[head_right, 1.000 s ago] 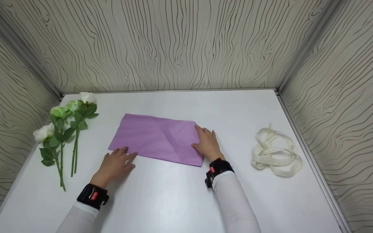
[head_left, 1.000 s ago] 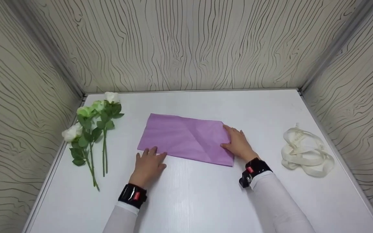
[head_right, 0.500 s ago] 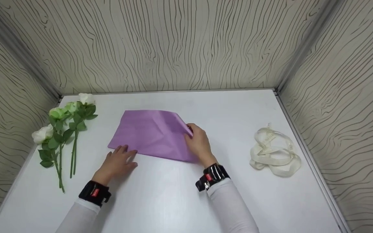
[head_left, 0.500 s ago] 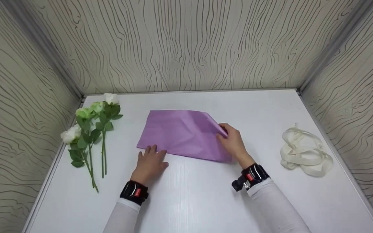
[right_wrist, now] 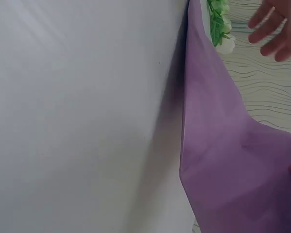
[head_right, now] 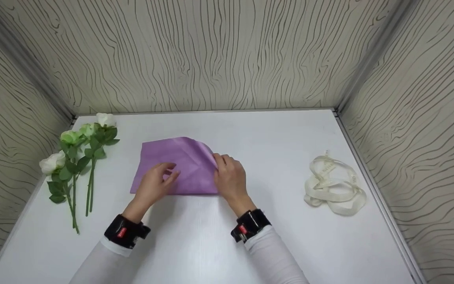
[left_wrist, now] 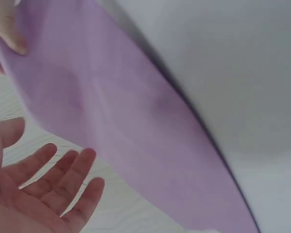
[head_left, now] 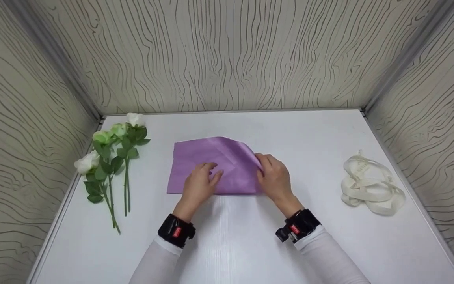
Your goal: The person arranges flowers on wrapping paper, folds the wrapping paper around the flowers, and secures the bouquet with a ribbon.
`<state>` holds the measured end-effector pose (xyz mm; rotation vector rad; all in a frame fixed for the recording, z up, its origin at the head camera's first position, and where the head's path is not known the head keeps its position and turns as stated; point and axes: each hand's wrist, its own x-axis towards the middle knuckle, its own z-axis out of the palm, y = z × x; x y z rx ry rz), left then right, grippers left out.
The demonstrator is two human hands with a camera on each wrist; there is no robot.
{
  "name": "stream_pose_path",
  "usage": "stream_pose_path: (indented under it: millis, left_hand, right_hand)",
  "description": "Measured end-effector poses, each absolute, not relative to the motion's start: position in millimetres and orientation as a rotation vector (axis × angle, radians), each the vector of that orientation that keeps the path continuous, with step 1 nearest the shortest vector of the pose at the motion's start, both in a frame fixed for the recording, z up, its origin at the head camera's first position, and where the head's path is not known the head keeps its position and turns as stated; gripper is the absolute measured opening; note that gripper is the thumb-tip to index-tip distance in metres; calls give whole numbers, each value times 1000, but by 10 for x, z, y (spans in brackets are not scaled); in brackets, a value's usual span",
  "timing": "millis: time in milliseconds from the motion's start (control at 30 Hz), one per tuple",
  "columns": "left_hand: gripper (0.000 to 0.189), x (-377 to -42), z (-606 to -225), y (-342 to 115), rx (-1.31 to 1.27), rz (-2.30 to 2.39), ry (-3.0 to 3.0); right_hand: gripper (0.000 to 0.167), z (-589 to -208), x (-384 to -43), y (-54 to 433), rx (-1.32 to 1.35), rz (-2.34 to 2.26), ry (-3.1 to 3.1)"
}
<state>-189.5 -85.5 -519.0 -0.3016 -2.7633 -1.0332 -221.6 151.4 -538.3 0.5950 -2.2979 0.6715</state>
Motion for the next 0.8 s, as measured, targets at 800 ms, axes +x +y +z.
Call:
stream_pose_path:
  millis: [800]
  left_hand:
    - [23,-2128,-5138,-325,-99,-1682,-2541]
  right_hand:
    - [46,-5489,-2064,1388,1025,521,-2297]
